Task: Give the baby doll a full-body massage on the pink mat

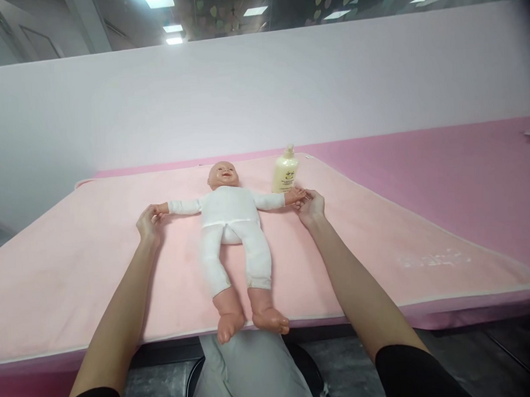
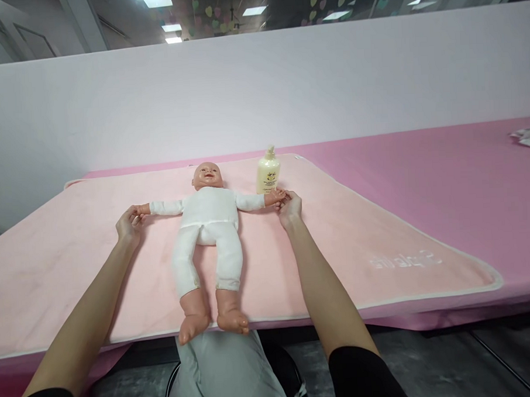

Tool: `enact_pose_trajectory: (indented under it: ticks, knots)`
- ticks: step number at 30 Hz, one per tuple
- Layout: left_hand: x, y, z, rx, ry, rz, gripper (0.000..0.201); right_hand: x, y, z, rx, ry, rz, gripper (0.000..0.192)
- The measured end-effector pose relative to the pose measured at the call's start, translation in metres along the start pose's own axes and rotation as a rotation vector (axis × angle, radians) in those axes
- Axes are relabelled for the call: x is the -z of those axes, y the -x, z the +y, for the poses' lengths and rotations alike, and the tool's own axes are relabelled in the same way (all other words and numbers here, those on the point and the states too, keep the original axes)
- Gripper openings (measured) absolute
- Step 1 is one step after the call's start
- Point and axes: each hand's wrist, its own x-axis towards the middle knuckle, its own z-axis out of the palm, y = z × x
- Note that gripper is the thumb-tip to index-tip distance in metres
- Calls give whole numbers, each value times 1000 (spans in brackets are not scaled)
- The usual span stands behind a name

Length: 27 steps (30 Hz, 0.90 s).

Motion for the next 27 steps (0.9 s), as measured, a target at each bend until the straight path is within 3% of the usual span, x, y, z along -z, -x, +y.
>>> enact_pose_trajectory:
  ticks: [7, 15, 21, 27]
  knots:
    - [3, -5, -2, 4, -30, -9, 17, -2, 1, 2, -3, 52, 41, 11]
    - [0, 0, 2, -9, -75, -10, 3, -3, 1, 4, 77, 168, 84, 4]
    - [0, 1, 0, -47, -130, -3, 25, -5, 4, 8, 131, 193, 116, 12]
    - [0, -3, -1, 4, -62, 29, 7, -6, 1, 5, 37, 82, 122, 17]
